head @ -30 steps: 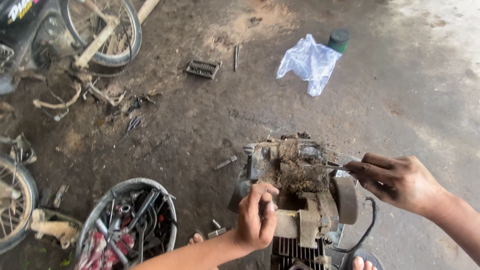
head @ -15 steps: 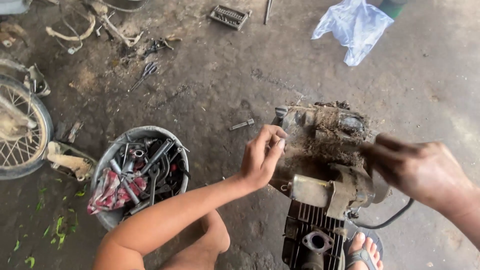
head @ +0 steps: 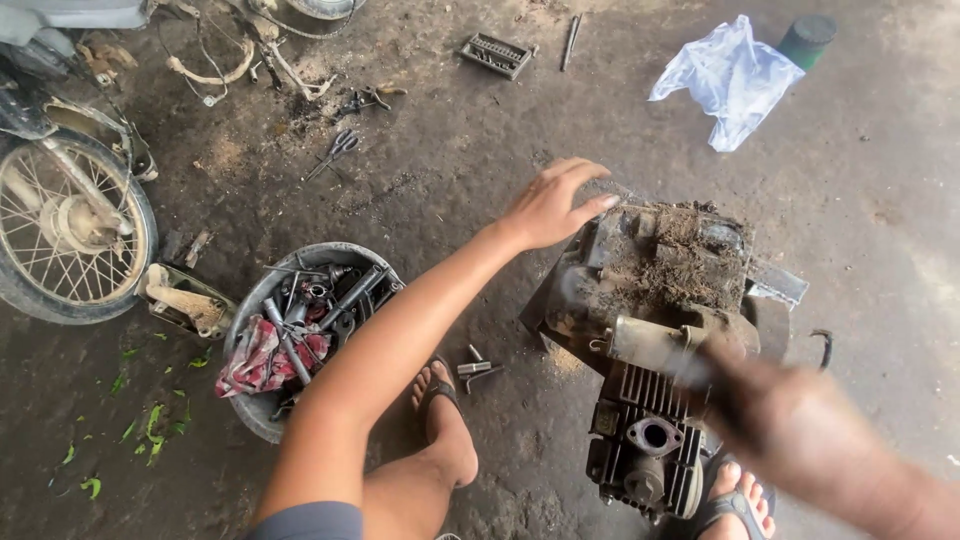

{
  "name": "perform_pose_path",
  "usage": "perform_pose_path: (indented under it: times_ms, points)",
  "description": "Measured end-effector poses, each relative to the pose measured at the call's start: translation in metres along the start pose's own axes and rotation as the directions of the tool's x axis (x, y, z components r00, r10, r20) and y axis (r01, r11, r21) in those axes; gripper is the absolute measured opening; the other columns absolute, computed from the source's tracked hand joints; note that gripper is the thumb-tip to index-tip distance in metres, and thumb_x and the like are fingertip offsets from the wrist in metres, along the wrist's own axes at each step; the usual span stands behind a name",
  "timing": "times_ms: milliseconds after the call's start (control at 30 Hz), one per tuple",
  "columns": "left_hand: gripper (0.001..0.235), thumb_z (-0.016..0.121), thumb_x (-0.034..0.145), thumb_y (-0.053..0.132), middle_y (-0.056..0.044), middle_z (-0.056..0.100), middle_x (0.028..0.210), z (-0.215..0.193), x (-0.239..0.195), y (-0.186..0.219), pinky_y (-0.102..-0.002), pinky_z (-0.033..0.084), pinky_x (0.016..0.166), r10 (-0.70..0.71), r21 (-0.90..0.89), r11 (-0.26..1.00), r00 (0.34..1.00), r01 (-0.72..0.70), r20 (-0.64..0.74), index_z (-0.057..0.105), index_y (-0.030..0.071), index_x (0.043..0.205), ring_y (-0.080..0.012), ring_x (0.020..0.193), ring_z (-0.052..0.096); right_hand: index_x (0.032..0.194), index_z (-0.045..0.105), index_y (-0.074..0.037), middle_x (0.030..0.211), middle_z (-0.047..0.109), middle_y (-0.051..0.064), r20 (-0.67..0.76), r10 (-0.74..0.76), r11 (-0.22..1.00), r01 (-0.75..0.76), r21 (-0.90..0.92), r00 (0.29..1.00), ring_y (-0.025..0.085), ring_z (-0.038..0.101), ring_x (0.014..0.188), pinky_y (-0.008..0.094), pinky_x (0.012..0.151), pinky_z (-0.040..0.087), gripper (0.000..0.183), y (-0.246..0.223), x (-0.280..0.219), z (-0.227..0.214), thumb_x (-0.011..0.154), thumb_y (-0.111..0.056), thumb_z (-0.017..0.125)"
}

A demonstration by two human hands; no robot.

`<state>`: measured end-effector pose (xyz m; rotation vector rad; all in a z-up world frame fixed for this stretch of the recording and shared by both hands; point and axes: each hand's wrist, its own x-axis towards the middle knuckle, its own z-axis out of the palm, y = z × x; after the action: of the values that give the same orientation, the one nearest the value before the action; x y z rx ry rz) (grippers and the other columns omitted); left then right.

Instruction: The person scrapes dirt and grime off a motorcycle engine block using a small metal tool. They work on the top and side surfaces of the engine, removing debris by hand and with the tool, while sitting on the floor.

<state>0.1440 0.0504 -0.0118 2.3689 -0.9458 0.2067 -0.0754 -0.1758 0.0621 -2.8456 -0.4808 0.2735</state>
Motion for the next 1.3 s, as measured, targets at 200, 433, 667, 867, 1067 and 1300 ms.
perform_pose_path:
  times_ms: [200,433,667,867,1067,1300]
  points:
    - [0.041,0.043,0.084,0.041,-0.008,0.068,0.093,0.045,0.019,0.005,-0.037,0.051,0.078,-0.111,-0.236,0.962,0.987,0.136,0.116,0.065,0.008,0.097,-0.0181,0.077,0.065,0.097,0.060,-0.002,0.122,0.046,0.024,0.076,-0.784,0.605,0.786,-0.125,0.616,0.040,0.040,0.109,0.051,0.085,0.031,0.027,-0.057,-0.027,0.067,0.079,-0.020,0.055]
    - [0.040,0.040,0.089,0.035,0.001,0.047,0.038,0.041,0.008,0.005,-0.023,0.033,0.028,-0.057,-0.186,0.981,0.998,0.054,-0.013,0.066,0.006,0.096,-0.0087,0.027,0.037,0.101,0.054,0.001,0.097,0.059,0.025,0.142,-0.593,0.655,0.577,-0.488,0.793,0.044,0.047,0.106,0.053,0.090,0.029,0.033,-0.073,-0.020,0.126,0.085,-0.027,0.045]
    - [0.041,0.037,0.093,0.028,0.003,0.037,0.037,0.040,0.009,0.006,-0.023,0.035,0.032,-0.025,-0.155,0.988,0.999,0.018,-0.047,0.050,0.008,0.059,-0.0098,0.028,0.035,0.086,0.053,0.000,0.086,0.059,0.022,0.036,-0.630,0.718,0.600,-0.353,0.776,0.038,0.047,0.102,0.046,0.090,0.029,0.023,-0.070,-0.022,0.105,0.083,-0.022,0.045]
    - [0.040,0.040,0.093,0.022,0.001,0.042,0.038,0.037,-0.007,0.014,-0.022,0.029,0.026,-0.032,-0.161,0.987,0.993,0.014,-0.110,0.053,0.006,0.059,-0.0097,0.027,0.038,0.081,0.051,-0.003,0.085,0.060,0.021,0.070,-0.695,0.659,0.673,-0.337,0.716,0.038,0.047,0.103,0.046,0.092,0.028,0.017,-0.058,-0.032,0.096,0.080,-0.020,0.049]
    - [0.042,0.033,0.096,0.021,0.003,0.038,0.039,0.036,-0.047,0.033,-0.021,0.026,0.024,-0.061,-0.099,0.994,0.991,0.049,-0.123,0.050,0.005,0.061,-0.0085,0.026,0.034,0.080,0.055,-0.003,0.086,0.062,0.011,0.126,-0.803,0.497,0.772,-0.396,0.582,0.030,0.050,0.103,0.045,0.102,0.023,0.012,-0.008,-0.060,0.099,0.076,-0.013,0.058]
    - [0.042,0.037,0.095,0.014,0.005,0.036,0.038,0.025,-0.089,0.086,-0.022,0.022,0.022,-0.223,0.023,0.973,0.958,0.231,-0.182,0.045,0.008,0.054,-0.0078,0.026,0.029,0.070,0.060,-0.008,0.071,0.065,0.004,0.136,-0.911,0.379,0.921,-0.090,0.389,0.025,0.057,0.090,0.041,0.100,0.031,0.006,0.053,-0.073,0.057,0.072,-0.008,0.066]
